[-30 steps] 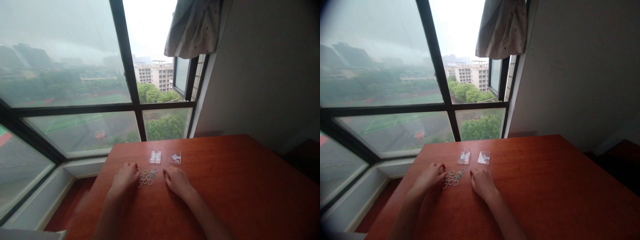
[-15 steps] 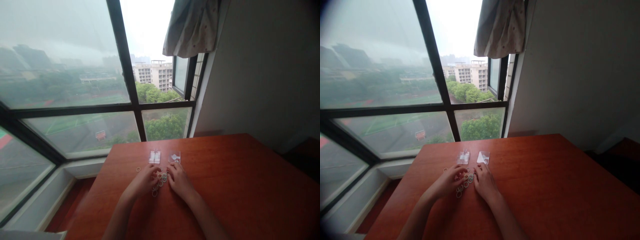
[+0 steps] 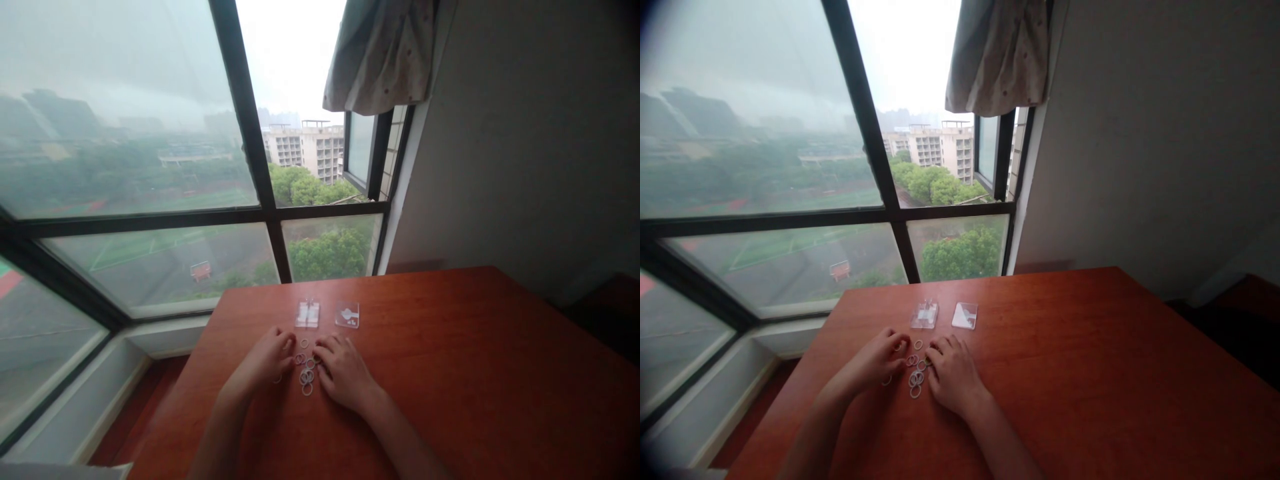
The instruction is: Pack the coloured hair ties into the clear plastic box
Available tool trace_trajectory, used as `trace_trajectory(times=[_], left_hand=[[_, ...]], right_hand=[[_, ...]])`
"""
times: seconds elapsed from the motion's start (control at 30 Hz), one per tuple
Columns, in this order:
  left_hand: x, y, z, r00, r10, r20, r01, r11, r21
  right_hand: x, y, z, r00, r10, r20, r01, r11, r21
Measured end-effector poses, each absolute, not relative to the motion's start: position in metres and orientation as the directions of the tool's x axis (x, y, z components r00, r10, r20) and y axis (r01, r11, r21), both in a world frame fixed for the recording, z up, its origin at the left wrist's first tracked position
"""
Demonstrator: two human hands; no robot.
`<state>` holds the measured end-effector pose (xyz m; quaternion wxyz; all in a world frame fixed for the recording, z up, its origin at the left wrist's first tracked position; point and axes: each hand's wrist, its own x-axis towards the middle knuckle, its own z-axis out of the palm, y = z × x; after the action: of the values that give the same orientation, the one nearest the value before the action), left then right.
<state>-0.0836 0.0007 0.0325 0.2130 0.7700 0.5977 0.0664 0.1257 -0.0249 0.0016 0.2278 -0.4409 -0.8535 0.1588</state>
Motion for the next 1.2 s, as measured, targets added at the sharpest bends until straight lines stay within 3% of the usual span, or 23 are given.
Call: trace_trajectory(times=[0.13,0.23,0.3,0.5,0.73,0.87,0.97,1.1,1.2], left_hand=[[-0.062,-0.005,0.026,0.448,0.889,-0.099,0.76,-0.32,0.566],[-0.059,-0.006,0.029,0.457,0.887,-0.071,0.731,-0.329,0.597],[-0.064,-0.006,0.035,0.376,0.923,-0.081,0.791,-0.275,0.546],[-0.091,-0.008,0.055,0.056,0.957,-0.285,0.977,0.007,0.215],[-0.079,-0.011,0.048,0.138,0.935,-0.327,0.975,-0.07,0.212],[-0.062,-0.011,0.042,0.218,0.947,-0.235,0.951,-0.152,0.271],[-0.051,-0.012,0.04,0.308,0.927,-0.213,0.892,-0.204,0.404],[-0.048,-0.007,0.035,0.428,0.888,-0.167,0.722,-0.225,0.655],[-0.056,0.003,0.029,0.273,0.962,0.033,0.741,-0.232,0.63]], right_hand=[[0.131,-0.022,-0.003,-0.505,0.803,0.317,0.6,0.59,-0.54],[0.134,-0.02,-0.006,-0.446,0.826,0.346,0.604,0.562,-0.565],[0.135,-0.019,-0.007,-0.386,0.853,0.352,0.632,0.522,-0.572],[0.137,-0.015,-0.009,-0.206,0.93,0.305,0.76,0.348,-0.549],[0.136,-0.015,-0.011,-0.241,0.939,0.245,0.809,0.333,-0.483],[0.136,-0.017,-0.01,-0.33,0.914,0.237,0.782,0.405,-0.474],[0.138,-0.016,-0.01,-0.369,0.895,0.25,0.739,0.446,-0.505],[0.148,-0.008,-0.011,-0.236,0.919,0.316,0.743,0.381,-0.551],[0.158,0.0,-0.015,-0.097,0.923,0.372,0.808,0.291,-0.513]])
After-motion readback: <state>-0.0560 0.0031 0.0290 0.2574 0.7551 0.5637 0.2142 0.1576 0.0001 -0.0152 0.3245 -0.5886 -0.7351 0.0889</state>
